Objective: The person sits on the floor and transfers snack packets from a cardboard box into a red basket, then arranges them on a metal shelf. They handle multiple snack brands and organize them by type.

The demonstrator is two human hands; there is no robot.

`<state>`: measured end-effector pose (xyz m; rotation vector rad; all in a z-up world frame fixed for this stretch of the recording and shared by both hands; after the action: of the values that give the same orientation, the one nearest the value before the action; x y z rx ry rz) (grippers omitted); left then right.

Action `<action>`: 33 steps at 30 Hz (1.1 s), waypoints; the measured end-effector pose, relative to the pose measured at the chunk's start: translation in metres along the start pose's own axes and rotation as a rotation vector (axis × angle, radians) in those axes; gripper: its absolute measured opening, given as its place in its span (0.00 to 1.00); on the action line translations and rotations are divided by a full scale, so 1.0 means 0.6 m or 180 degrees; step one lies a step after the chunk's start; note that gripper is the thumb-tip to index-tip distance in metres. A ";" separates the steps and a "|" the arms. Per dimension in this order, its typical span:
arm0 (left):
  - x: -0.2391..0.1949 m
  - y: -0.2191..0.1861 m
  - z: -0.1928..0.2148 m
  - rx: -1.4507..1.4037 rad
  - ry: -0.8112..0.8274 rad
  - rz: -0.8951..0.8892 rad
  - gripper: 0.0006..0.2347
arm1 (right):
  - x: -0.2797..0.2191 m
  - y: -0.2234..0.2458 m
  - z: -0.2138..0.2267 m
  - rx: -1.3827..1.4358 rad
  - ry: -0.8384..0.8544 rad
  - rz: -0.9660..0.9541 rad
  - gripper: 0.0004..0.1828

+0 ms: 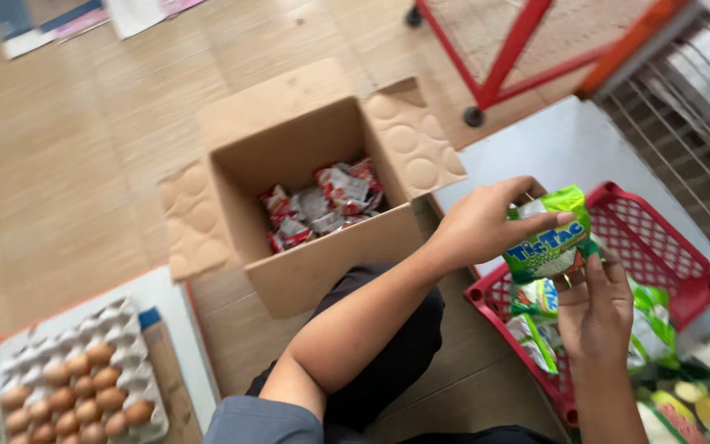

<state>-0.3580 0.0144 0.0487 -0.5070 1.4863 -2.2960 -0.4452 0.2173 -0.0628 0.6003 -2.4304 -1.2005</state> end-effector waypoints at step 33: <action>-0.004 0.029 -0.346 -0.2797 0.2505 0.1607 0.30 | -0.157 0.210 0.120 -0.0485 -0.1722 0.0795 0.07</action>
<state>-0.4536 0.1726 -0.0472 0.6172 2.5961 -1.3823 -0.4282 0.3825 -0.0144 -0.0935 -2.6907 -1.5717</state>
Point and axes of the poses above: each hand's wrist, its own x-axis towards the middle knuckle, its own z-axis out of the back of the hand, y = z × x, the point moved 8 cm from there along x, towards the middle knuckle, and after that the axes turned 7 degrees about z, right-handed, at the moved point
